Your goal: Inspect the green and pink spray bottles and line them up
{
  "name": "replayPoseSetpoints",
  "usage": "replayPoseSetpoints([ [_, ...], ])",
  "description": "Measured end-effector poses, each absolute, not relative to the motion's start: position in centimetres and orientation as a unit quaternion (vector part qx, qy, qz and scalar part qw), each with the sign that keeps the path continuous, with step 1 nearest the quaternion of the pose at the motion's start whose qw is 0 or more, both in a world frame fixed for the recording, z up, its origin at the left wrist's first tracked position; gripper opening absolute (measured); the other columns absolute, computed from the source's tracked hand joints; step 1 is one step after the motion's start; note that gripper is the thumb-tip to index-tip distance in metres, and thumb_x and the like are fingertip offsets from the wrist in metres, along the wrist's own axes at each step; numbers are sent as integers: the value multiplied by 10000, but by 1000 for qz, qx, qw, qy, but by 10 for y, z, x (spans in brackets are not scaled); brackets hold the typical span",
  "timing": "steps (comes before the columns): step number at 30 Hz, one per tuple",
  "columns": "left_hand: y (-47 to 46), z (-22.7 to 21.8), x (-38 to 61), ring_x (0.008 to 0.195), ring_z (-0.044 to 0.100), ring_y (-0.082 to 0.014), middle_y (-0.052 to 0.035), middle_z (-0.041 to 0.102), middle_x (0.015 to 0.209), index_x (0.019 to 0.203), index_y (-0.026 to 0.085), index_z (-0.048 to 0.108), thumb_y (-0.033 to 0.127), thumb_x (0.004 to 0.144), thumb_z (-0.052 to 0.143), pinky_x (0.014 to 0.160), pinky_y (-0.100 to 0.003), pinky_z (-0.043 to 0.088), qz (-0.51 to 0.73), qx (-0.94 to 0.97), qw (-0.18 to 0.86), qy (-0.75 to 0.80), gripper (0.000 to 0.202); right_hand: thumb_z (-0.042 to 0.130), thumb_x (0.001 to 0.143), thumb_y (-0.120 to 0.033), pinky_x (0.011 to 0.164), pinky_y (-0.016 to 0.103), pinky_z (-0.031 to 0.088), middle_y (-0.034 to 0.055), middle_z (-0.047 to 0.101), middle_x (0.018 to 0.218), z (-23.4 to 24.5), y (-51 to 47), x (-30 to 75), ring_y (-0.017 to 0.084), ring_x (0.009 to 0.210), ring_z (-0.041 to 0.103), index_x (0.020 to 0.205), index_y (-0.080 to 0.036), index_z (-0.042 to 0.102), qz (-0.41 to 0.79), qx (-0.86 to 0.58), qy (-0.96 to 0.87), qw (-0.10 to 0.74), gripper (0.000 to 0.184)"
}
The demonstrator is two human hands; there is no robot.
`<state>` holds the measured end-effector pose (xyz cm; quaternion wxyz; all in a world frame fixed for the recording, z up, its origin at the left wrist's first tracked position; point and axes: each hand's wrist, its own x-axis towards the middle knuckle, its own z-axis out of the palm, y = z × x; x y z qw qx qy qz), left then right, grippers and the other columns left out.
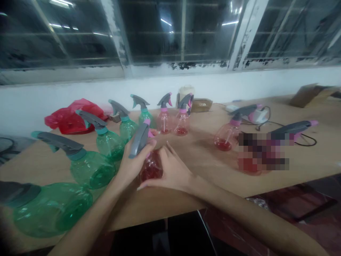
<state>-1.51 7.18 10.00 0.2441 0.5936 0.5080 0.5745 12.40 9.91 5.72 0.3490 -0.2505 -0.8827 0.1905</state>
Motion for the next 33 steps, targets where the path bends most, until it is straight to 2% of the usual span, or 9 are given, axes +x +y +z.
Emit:
replayPoseSetpoints([
  [2, 71, 99, -18, 945, 631, -231, -41, 701, 979, 990, 238, 642, 333, 800, 623, 876, -361, 453, 591, 558, 261, 521, 213, 673, 628, -692, 983, 516, 406, 140, 564, 1215, 58, 110, 136, 320, 1152, 515, 1191, -193, 471, 230, -240, -889, 315, 779],
  [4, 71, 99, -20, 978, 632, -230, -33, 714, 973, 995, 238, 656, 326, 790, 627, 923, -358, 433, 622, 516, 288, 514, 226, 600, 739, -656, 959, 489, 415, 94, 600, 1170, 56, 125, 149, 286, 1104, 547, 1130, -225, 518, 266, -250, -879, 307, 588],
  [8, 76, 95, -16, 1081, 620, -252, -44, 728, 1005, 1055, 204, 659, 252, 765, 620, 978, -393, 424, 677, 414, 434, 427, 297, 477, 872, -566, 875, 384, 436, 29, 668, 990, 44, 160, 161, 218, 938, 609, 956, -220, 590, 299, -308, -827, 363, 373],
  [13, 85, 79, -7, 1010, 665, -280, -137, 734, 980, 971, 95, 662, 200, 774, 582, 910, -410, 496, 642, 295, 599, 377, 237, 482, 881, -509, 716, 290, 425, 3, 650, 757, 23, 192, 150, 169, 722, 583, 752, -193, 587, 270, -337, -806, 405, 357],
  [18, 92, 68, -7, 990, 677, -270, -169, 724, 1002, 945, 73, 657, 216, 816, 550, 871, -377, 528, 620, 227, 650, 377, 220, 460, 906, -433, 725, 292, 404, 8, 620, 718, 15, 192, 144, 164, 706, 545, 708, -198, 556, 221, -298, -831, 415, 322],
  [23, 94, 67, -9, 861, 705, -234, -139, 731, 901, 904, 84, 661, 340, 844, 558, 767, -323, 560, 606, 207, 669, 377, 282, 496, 890, -461, 707, 282, 403, 3, 624, 701, 18, 188, 145, 161, 703, 559, 674, -201, 563, 241, -313, -818, 418, 345],
  [29, 91, 65, -8, 477, 609, -115, -1, 606, 543, 683, 140, 616, 349, 810, 603, 494, -199, 493, 611, 235, 639, 403, 245, 568, 832, -522, 686, 274, 400, -23, 601, 655, 19, 189, 144, 141, 644, 542, 638, -200, 574, 255, -343, -801, 420, 376],
  [31, 91, 66, -9, 491, 619, -120, -8, 620, 556, 691, 142, 621, 363, 808, 607, 502, -202, 495, 618, 239, 626, 410, 250, 566, 828, -534, 667, 270, 396, -28, 599, 649, 17, 190, 145, 135, 629, 533, 644, -197, 585, 265, -347, -796, 419, 384],
  [33, 92, 67, -10, 616, 680, -162, -57, 682, 654, 742, 128, 646, 386, 832, 577, 578, -229, 528, 615, 239, 630, 409, 281, 561, 826, -543, 645, 264, 391, -32, 599, 640, 16, 192, 146, 130, 618, 527, 649, -195, 596, 280, -351, -791, 415, 392],
])
